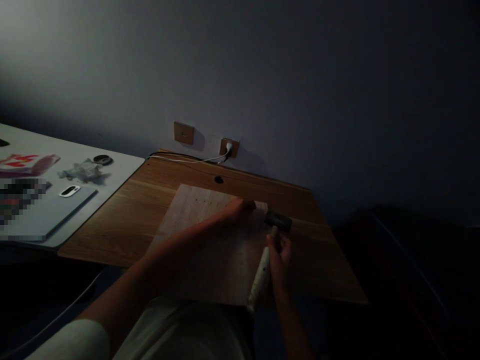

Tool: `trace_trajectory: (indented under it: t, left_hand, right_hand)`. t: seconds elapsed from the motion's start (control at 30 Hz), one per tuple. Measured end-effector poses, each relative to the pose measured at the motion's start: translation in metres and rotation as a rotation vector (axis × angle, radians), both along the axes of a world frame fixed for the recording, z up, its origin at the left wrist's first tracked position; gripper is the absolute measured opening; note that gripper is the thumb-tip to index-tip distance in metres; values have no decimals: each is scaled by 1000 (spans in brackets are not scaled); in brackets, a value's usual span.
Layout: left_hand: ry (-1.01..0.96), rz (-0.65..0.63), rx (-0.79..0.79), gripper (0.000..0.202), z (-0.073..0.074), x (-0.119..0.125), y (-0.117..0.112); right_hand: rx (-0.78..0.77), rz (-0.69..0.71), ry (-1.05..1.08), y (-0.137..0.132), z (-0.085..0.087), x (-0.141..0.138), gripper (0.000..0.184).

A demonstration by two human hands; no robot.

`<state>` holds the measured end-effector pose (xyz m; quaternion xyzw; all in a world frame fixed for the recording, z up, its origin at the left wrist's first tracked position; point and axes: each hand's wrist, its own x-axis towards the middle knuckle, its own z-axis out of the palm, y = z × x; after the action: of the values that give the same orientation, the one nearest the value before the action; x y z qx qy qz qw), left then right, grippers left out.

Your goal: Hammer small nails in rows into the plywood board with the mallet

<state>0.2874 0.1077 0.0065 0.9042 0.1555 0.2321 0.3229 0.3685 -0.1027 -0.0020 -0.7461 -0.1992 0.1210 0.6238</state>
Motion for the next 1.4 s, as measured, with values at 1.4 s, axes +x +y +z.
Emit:
trace_trajectory:
  t: [1.4]
  left_hand:
    - [68,6,-40,35,6,1,-6]
  right_hand:
    - [17,253,320,28,32,-16,38]
